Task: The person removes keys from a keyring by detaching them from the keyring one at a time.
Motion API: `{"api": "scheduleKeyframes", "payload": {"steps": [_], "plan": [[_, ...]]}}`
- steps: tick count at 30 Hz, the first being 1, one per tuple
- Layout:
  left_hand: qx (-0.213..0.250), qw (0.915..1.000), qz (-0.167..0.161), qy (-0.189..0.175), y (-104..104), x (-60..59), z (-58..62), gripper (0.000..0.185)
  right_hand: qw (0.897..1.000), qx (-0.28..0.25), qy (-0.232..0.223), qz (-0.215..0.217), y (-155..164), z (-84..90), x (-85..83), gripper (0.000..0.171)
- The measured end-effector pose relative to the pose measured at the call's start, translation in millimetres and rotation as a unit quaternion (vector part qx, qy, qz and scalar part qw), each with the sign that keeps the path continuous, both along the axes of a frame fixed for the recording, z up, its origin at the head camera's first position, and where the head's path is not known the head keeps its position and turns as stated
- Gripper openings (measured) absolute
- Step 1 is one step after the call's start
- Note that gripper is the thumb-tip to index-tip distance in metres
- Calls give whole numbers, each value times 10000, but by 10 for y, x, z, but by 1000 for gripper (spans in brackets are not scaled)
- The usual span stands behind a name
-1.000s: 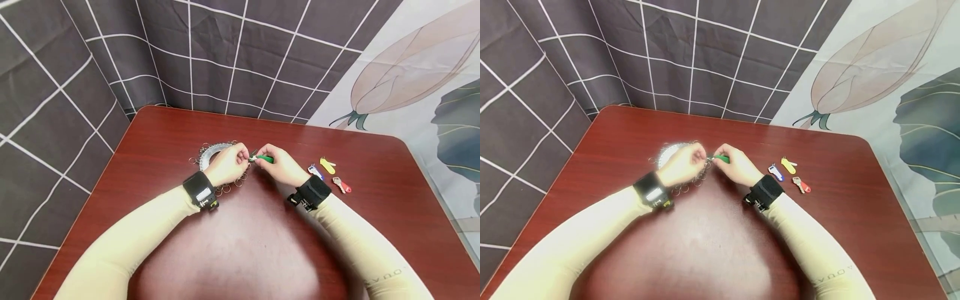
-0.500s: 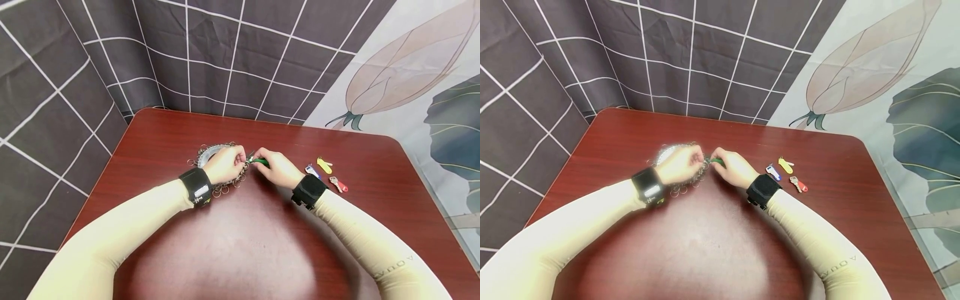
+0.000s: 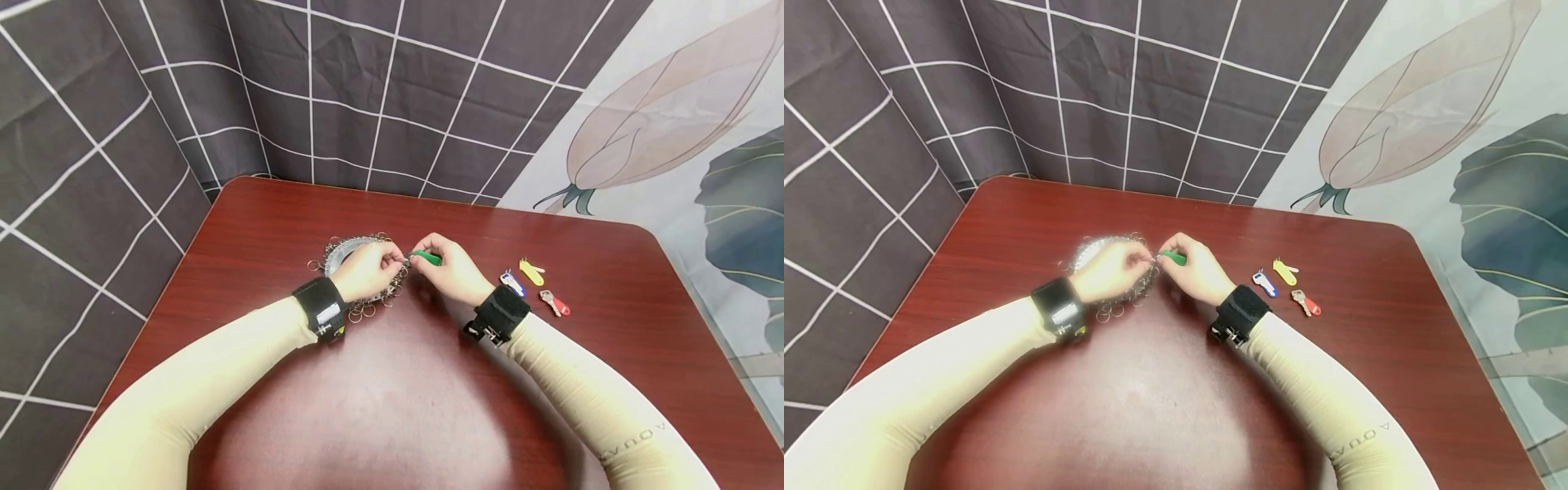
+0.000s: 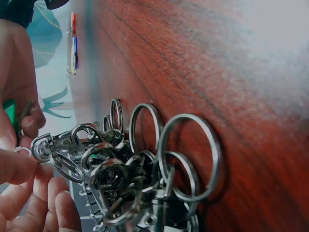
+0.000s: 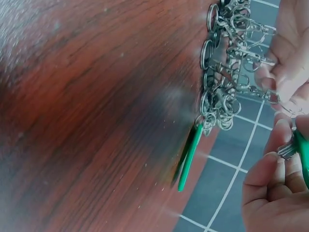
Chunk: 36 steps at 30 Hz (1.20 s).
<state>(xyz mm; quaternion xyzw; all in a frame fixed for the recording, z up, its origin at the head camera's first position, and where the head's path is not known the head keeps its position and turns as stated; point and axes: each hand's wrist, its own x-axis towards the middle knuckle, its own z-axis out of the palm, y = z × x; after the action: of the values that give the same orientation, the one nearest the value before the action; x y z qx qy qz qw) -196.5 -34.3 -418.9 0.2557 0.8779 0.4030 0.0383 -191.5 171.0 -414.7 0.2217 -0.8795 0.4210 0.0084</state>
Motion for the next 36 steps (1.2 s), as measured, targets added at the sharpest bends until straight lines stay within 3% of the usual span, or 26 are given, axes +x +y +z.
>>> {"api": "scheduleKeyframes", "payload": {"steps": [10, 17, 29, 36], "plan": [[486, 9987, 138, 16, 2, -44, -80, 4, 9995, 283, -92, 49, 47, 28, 15, 8], [542, 9981, 283, 91, 42, -24, -43, 5, 9982, 556, -154, 190, 83, 22, 50, 11], [87, 9994, 102, 323, 61, 36, 71, 4, 9992, 302, -214, 147, 114, 47, 55, 11], [113, 9999, 117, 23, 76, 21, 42, 5, 9991, 146, -400, 16, 114, 64, 61, 11]]}}
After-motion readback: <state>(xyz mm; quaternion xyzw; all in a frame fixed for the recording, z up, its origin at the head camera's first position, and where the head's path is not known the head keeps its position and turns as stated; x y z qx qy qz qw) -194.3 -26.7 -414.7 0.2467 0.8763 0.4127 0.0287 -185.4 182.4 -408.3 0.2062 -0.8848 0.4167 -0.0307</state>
